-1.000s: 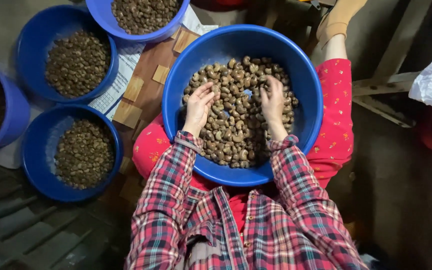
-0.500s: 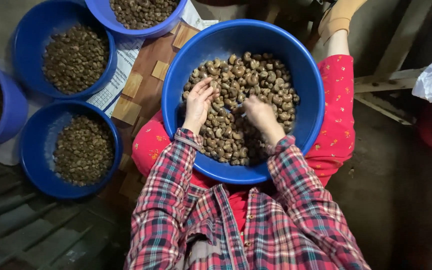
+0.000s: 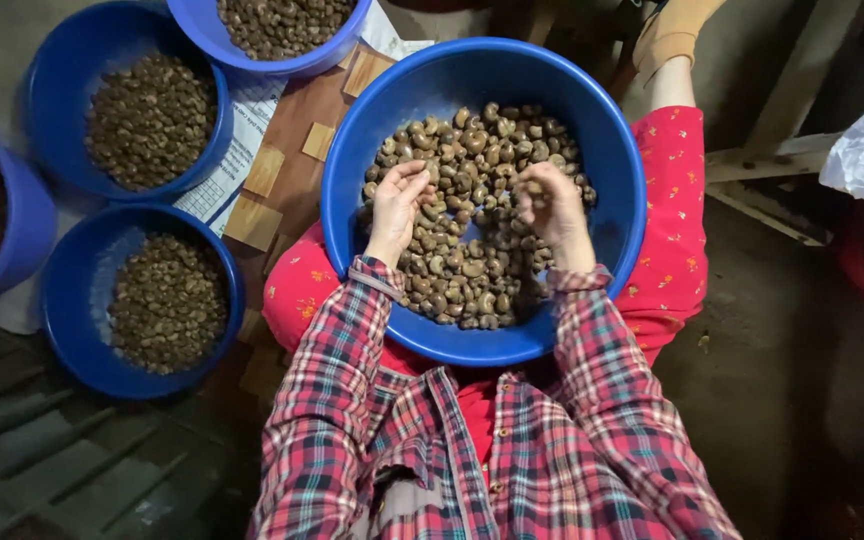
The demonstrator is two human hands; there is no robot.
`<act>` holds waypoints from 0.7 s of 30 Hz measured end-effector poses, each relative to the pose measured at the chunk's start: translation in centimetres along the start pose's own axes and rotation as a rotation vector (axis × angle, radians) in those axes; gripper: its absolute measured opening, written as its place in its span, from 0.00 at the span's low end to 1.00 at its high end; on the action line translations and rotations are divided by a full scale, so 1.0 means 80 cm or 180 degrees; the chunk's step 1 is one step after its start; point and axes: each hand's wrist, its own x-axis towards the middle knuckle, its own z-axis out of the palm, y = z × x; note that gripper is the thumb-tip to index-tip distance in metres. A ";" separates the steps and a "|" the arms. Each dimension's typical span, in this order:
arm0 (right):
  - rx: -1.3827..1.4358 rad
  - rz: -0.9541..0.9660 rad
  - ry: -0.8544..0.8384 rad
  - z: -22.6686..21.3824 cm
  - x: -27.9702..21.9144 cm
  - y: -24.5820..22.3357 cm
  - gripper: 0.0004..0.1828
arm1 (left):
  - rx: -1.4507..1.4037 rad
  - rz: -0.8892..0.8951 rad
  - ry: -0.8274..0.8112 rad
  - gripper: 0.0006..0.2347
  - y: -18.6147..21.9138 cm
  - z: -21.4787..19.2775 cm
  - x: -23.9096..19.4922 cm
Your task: The person sits cross-legged and sorts cashew nuts in a blue basin, picking out unwanted pieces and tossing them aside. They use both hands to sift through the nuts and occasionally use a small knife to trim or cut individual pieces.
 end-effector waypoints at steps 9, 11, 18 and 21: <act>-0.0588 0.0170 -0.0907 0.023 0.012 0.114 0.22 | 0.1245 0.0121 -0.0867 0.13 -0.060 -0.007 -0.006; -0.0830 0.0170 -0.0914 0.033 -0.001 0.097 0.19 | 0.2318 0.0801 -0.0988 0.12 -0.041 0.003 -0.018; -0.0554 -0.0222 -0.0241 0.029 -0.010 0.013 0.16 | 0.3551 0.2252 -0.1145 0.16 -0.032 0.024 -0.031; 0.0152 -0.0766 -0.0015 -0.004 -0.014 -0.025 0.14 | 0.4102 0.2676 -0.1664 0.11 -0.068 0.012 -0.022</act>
